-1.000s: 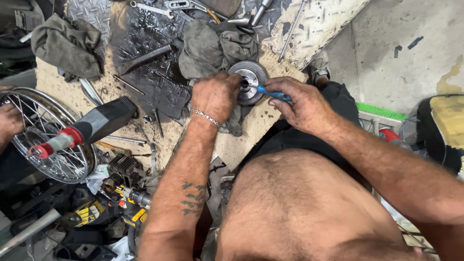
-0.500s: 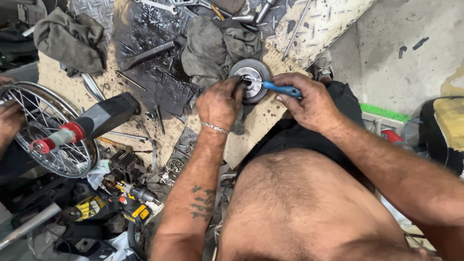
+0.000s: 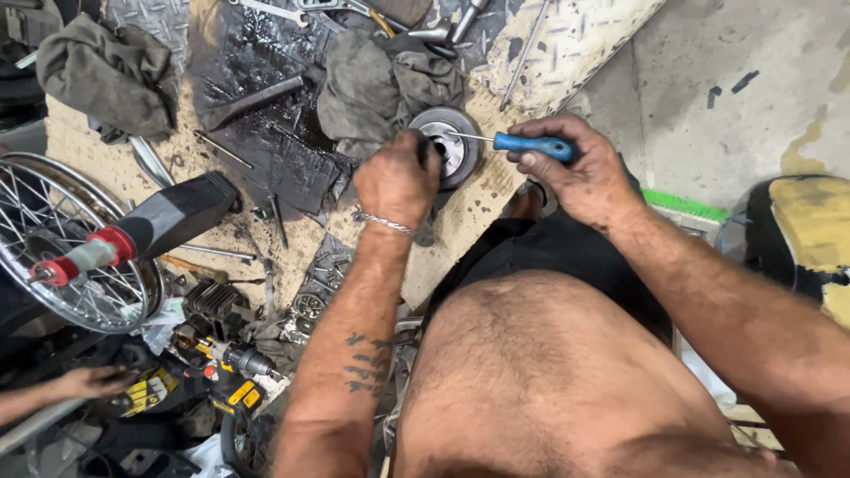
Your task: The person uses a screwdriver to work on a circular metal part on a workbench. They then pick up a small metal piece and place it into the part. Finally, they lift a larger engine casing and place the circular part into it.
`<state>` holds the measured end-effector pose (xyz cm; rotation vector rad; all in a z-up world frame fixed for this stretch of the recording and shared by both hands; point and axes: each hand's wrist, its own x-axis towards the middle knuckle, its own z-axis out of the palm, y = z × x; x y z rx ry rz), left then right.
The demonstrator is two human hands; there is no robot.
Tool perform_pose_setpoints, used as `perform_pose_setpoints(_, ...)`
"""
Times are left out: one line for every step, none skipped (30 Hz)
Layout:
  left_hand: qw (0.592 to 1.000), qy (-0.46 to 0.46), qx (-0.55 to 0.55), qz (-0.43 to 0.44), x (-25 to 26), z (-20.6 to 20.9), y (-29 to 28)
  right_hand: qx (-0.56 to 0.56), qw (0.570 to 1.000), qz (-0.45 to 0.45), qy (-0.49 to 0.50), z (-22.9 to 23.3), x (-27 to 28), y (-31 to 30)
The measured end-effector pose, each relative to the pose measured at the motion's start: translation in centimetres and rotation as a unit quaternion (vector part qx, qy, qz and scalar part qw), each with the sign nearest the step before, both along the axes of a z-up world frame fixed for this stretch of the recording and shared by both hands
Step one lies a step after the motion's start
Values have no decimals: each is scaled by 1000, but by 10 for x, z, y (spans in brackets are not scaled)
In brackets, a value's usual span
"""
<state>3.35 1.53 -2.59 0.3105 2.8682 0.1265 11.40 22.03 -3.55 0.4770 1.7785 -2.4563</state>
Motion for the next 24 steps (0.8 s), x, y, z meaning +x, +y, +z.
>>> perform_pose_setpoints(1000, 2, 2, 1, -1, -6, -4, 2, 1000, 1, 2, 2, 0, 3)
perform_pose_setpoints(991, -35, 104, 80, -2, -12, -8, -7, 1000, -12, -12, 5, 0, 5)
perform_pose_setpoints(964, -72, 205, 156, -4, -18, -12, -15, 999, -24, -25, 8, -1, 8)
perform_pose_setpoints(963, -69, 207, 156, -3, -4, -9, -13, 999, -24, -22, 8, 1, 14)
perform_pose_setpoints(819, -167, 469, 284, -3, 9, -7, 28, 999, -11, -24, 8, 0, 19)
perform_pose_setpoints(581, -248, 678, 375, -4, 22, -6, 69, 997, 0, -27, 8, -2, 24)
perform_pose_setpoints(581, -241, 681, 374, 0, 21, -4, 69, 997, 5, -22, 13, -7, 26)
perform_pose_setpoints(513, -262, 741, 344, 3, 20, -2, 164, 985, 43, -12, 18, -11, 27)
perform_pose_setpoints(439, -282, 795, 310, 8, 17, 1, 259, 962, 81, -4, 23, -14, 30)
perform_pose_setpoints(438, -276, 798, 310, 16, 19, 7, 261, 962, 85, 1, 47, -19, 21)
perform_pose_setpoints(429, -265, 810, 299, 19, 21, 13, 274, 955, 109, 15, 69, -27, 13)
perform_pose_setpoints(419, -254, 823, 288, 21, 23, 20, 287, 948, 133, 30, 92, -34, 5)
perform_pose_setpoints(421, -250, 826, 279, 22, 23, 22, 289, 948, 130, 39, 98, -39, 0)
perform_pose_setpoints(429, -231, 828, 277, 23, 23, 24, 288, 945, 133, 84, 104, -43, -4)
perform_pose_setpoints(433, -213, 830, 281, 30, 21, 28, 288, 939, 141, 122, 110, -44, -7)
perform_pose_setpoints(430, -211, 833, 278, 27, 24, 27, 292, 938, 142, 126, 112, -47, -9)
perform_pose_setpoints(455, -196, 824, 275, 28, 27, 26, 274, 938, 153, 147, 113, -49, -11)
perform_pose_setpoints(479, -181, 814, 273, 29, 29, 25, 256, 938, 164, 168, 115, -51, -13)
perform_pose_setpoints(478, -178, 815, 275, 28, 28, 23, 255, 937, 168, 169, 116, -52, -15)
perform_pose_setpoints(476, -176, 818, 271, 27, 26, 21, 260, 935, 160, 180, 117, -53, -17)
perform_pose_setpoints(473, -178, 820, 268, 29, 24, 20, 266, 934, 151, 186, 118, -52, -18)
perform_pose_setpoints(471, -178, 820, 271, 32, 21, 21, 267, 934, 154, 184, 117, -50, -19)
perform_pose_setpoints(472, -178, 821, 268, 33, 19, 21, 269, 933, 153, 183, 116, -51, -19)
perform_pose_setpoints(473, -177, 821, 265, 33, 17, 21, 272, 932, 152, 183, 115, -52, -20)
